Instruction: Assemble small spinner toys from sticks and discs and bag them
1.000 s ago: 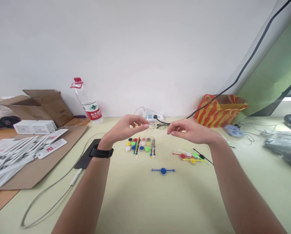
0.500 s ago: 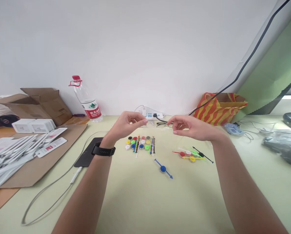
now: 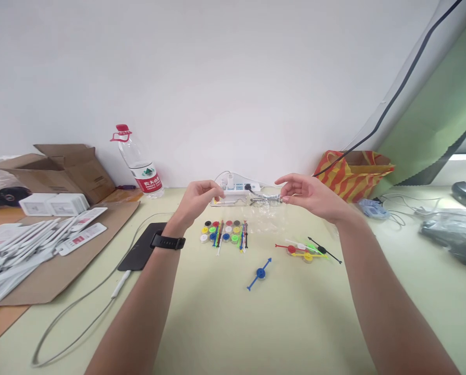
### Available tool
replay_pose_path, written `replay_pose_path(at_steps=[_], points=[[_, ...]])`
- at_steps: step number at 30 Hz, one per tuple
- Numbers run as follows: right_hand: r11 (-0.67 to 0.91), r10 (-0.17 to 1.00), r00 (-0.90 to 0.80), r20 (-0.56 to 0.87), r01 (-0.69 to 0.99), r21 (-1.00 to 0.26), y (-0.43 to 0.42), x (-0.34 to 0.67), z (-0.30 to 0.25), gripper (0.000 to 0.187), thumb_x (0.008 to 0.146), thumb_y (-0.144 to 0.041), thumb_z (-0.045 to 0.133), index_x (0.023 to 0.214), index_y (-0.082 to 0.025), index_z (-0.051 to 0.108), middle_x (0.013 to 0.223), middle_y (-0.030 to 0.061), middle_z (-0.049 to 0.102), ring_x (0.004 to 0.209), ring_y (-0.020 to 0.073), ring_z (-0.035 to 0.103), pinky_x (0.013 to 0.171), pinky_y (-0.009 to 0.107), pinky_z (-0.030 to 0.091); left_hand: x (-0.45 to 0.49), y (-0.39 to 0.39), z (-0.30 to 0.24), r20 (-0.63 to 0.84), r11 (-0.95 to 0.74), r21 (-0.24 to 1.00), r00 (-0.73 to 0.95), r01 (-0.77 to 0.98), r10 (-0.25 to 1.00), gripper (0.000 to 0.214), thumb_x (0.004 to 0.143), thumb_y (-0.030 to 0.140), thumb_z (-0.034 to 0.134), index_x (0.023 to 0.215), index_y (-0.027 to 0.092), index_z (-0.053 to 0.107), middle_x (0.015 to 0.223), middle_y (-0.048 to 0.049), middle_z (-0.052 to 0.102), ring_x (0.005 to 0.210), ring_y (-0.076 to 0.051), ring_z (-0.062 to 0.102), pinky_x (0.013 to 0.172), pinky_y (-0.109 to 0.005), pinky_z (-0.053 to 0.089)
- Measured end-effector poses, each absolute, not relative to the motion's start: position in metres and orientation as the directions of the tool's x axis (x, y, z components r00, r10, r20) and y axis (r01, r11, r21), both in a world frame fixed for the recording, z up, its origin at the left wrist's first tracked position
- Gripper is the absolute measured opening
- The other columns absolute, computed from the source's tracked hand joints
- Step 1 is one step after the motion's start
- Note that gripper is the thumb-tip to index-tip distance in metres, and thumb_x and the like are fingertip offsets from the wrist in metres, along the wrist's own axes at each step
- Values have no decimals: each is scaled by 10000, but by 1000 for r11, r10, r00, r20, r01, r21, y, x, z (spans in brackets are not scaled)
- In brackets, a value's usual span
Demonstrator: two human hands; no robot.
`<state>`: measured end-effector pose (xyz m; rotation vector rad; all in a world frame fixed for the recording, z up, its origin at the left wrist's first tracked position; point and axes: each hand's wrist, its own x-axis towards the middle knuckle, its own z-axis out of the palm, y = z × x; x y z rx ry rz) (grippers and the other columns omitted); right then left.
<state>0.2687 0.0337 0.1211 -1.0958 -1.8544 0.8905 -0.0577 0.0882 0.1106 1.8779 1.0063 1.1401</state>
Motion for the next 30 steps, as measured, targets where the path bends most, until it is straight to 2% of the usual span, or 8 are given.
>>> replay_pose_path(at_steps=[4, 7, 10, 13, 15, 19, 25, 30], points=[[450, 886, -279, 370, 327, -831, 24, 257, 131, 391, 873, -386, 743, 1230, -246, 672, 983, 72, 712, 1008, 255, 666, 958, 449, 531, -56, 83, 118, 400, -500, 805, 330, 321, 855, 96, 799, 234, 625, 813, 184, 705, 888, -55, 750, 869, -202, 663, 730, -300, 479], [470, 878, -266, 399, 312, -826, 15, 245, 139, 380, 884, -362, 733, 1240, -250, 664, 970, 66, 717, 950, 240, 675, 904, 430, 553, -40, 62, 134, 591, -646, 609, 280, 461, 757, 160, 810, 241, 664, 956, 207, 719, 1039, -44, 756, 928, -206, 665, 796, -323, 490], [476, 875, -259, 409, 303, -826, 7, 236, 146, 383, 885, -338, 725, 1251, -252, 654, 962, 61, 710, 888, 228, 676, 808, 402, 569, -19, 29, 150, 680, -798, 438, 429, 413, 595, 188, 857, 243, 665, 1037, 231, 717, 1066, -34, 751, 959, -206, 661, 853, -340, 494], [480, 869, -279, 410, 267, -836, -1, 230, 152, 387, 879, -298, 724, 1257, -259, 646, 977, 51, 696, 873, 217, 677, 790, 391, 575, -2, -1, 161, 606, -885, 347, 645, 311, 465, 205, 868, 220, 656, 1061, 247, 717, 1105, -39, 746, 1037, -231, 653, 915, -363, 502], [471, 867, -300, 397, 236, -850, -5, 228, 155, 389, 879, -269, 719, 1260, -265, 639, 990, 44, 683, 886, 215, 680, 800, 387, 579, 5, -13, 163, 548, -912, 284, 730, 297, 409, 245, 853, 179, 638, 1076, 248, 709, 1093, -37, 743, 984, -230, 658, 952, -392, 490], [433, 870, -340, 357, 182, -883, -6, 224, 155, 383, 882, -220, 696, 1257, -269, 631, 1029, 45, 659, 913, 214, 674, 771, 368, 574, 9, -20, 163, 449, -919, 209, 802, 334, 394, 232, 857, 129, 583, 1029, 235, 696, 994, -33, 727, 857, -207, 642, 986, -421, 467], [393, 855, -400, 329, 88, -915, 8, 222, 141, 343, 899, -218, 673, 1238, -267, 644, 1025, 41, 647, 834, 177, 627, 771, 359, 542, 4, -12, 160, 398, -892, 208, 799, 401, 452, 142, 906, 137, 571, 885, 221, 684, 934, -32, 706, 943, -217, 629, 930, -383, 476], [378, 853, -406, 329, 44, -925, 17, 226, 133, 344, 894, -269, 702, 1235, -266, 652, 1056, 52, 648, 792, 165, 578, 764, 360, 517, -6, -7, 161, 350, -855, 238, 781, 461, 518, 159, 932, 151, 530, 939, 226, 670, 992, -37, 694, 952, -214, 621, 874, -362, 489]])
